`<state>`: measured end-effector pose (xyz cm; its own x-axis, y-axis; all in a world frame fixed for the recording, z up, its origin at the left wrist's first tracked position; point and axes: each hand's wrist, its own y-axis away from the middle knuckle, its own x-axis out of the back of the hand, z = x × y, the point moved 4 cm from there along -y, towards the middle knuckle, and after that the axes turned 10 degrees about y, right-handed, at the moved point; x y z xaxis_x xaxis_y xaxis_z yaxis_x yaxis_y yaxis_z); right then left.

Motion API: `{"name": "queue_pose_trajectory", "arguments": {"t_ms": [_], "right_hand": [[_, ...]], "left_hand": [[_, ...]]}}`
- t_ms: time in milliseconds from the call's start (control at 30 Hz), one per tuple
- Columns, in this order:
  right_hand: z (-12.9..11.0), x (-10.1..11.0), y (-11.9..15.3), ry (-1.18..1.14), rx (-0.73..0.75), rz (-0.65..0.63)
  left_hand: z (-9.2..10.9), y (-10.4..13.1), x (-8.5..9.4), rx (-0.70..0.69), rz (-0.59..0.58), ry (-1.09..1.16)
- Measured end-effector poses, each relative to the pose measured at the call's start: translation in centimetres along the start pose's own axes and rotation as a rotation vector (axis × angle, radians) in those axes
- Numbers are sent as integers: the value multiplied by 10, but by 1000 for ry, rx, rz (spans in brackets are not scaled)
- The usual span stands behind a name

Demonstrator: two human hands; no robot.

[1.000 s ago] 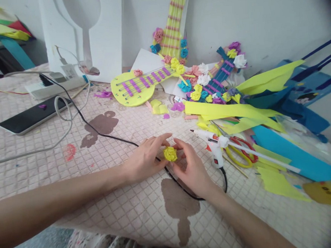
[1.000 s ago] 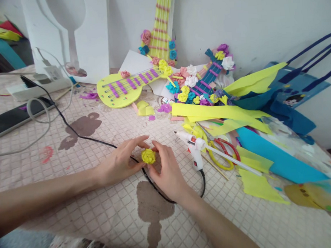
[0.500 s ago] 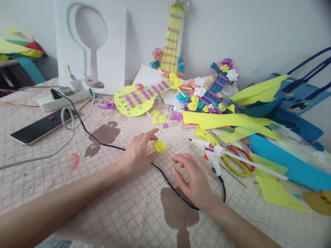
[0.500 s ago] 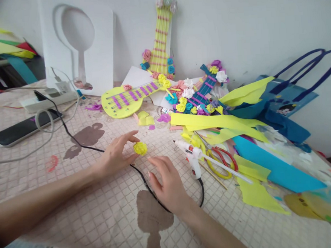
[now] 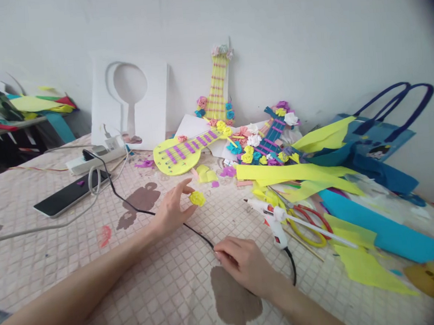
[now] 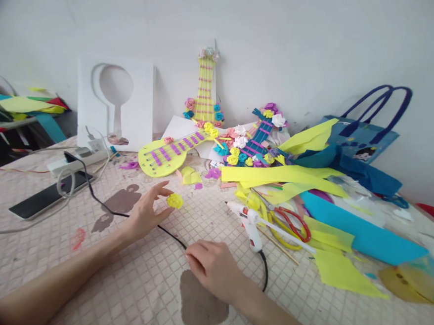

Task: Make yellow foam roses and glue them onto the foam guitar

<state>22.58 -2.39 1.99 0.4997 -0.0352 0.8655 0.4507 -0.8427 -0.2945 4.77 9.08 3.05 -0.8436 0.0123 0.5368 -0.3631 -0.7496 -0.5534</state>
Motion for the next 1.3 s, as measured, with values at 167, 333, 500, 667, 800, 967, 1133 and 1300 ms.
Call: {"name": "queue_pose_trajectory", "arguments": {"t_ms": [167, 333, 500, 667, 800, 967, 1133, 1300], "right_hand": [[11, 16, -5, -176, -273, 205], [20, 24, -8, -248, -400, 286], [20, 19, -10, -236, -315, 154], [16, 17, -10, -145, -235, 91], [10, 12, -13, -234, -141, 3], [6, 6, -16, -399, -79, -94], [10, 1, -18, -468, -35, -144], [23, 10, -14, -244, -148, 116]], "left_hand": [[11, 1, -4, -42, -95, 123], [27, 7, -11, -71, -217, 250], [38, 7, -10, -130, -331, 325], [16, -14, 22, -46, -121, 270], [-18, -24, 37, 107, 4, 173], [-27, -26, 34, 58, -11, 180], [-21, -29, 39, 74, 30, 196], [-19, -25, 39, 106, 27, 225]]}}
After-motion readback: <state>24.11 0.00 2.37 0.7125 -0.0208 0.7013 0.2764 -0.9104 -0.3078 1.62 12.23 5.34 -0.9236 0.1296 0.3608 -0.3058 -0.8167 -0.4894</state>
